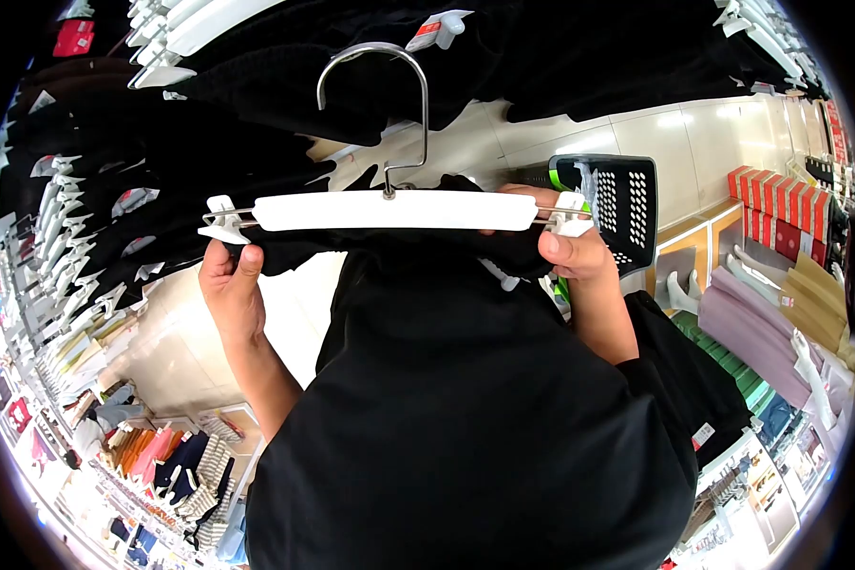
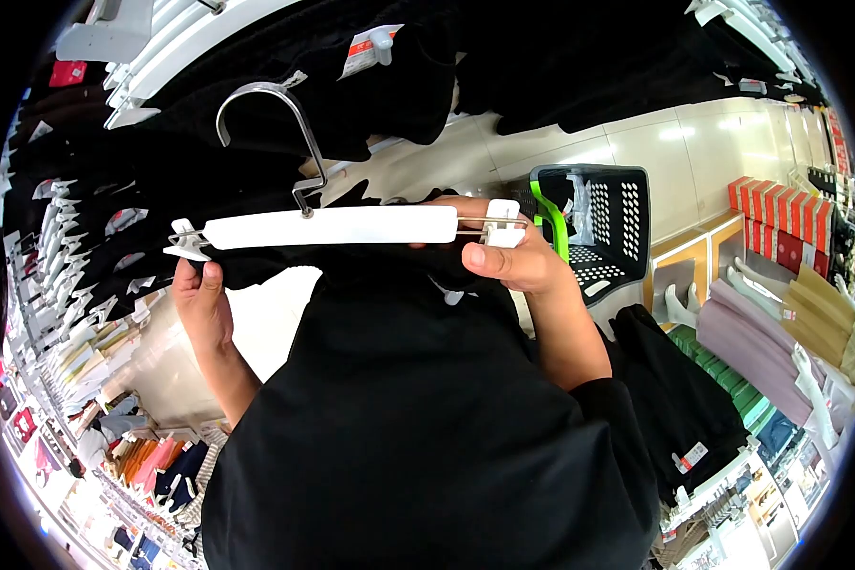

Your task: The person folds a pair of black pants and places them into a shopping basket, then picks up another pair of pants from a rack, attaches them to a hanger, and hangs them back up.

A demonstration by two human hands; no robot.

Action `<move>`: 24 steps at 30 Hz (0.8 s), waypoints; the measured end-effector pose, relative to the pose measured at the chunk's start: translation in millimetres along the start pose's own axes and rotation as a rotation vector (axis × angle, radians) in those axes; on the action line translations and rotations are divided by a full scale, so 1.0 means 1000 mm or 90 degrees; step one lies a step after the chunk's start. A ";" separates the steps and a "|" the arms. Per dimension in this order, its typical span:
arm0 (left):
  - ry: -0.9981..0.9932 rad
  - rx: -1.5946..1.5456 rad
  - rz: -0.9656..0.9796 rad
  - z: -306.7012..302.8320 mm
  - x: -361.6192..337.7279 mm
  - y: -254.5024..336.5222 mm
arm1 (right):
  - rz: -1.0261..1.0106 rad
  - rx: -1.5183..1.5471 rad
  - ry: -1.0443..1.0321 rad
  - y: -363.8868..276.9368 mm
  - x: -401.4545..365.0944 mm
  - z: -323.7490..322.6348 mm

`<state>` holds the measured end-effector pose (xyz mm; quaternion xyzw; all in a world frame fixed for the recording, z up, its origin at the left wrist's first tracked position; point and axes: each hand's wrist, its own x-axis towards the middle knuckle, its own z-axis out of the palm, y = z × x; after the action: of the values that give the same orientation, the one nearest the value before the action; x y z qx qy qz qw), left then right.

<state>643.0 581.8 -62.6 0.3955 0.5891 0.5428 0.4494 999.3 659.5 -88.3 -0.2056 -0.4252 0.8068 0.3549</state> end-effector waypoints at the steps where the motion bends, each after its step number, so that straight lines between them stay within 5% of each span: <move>1: -0.010 -0.010 0.003 0.000 0.000 0.001 | 0.011 0.019 -0.013 -0.001 0.000 0.000; 5: -0.005 0.009 0.005 -0.007 -0.001 -0.003 | 0.016 0.035 -0.133 -0.002 -0.003 -0.001; 7: -0.015 -0.006 0.029 -0.008 -0.002 -0.004 | -0.101 -0.029 -0.288 -0.001 0.005 -0.005; 24: 0.013 0.000 0.026 -0.010 0.000 -0.003 | -0.117 -0.101 -0.404 -0.011 0.014 -0.006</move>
<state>633.4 578.5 -65.1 0.4020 0.5853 0.5558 0.4323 998.4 677.7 -83.2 0.0681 -0.5928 0.7595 0.2590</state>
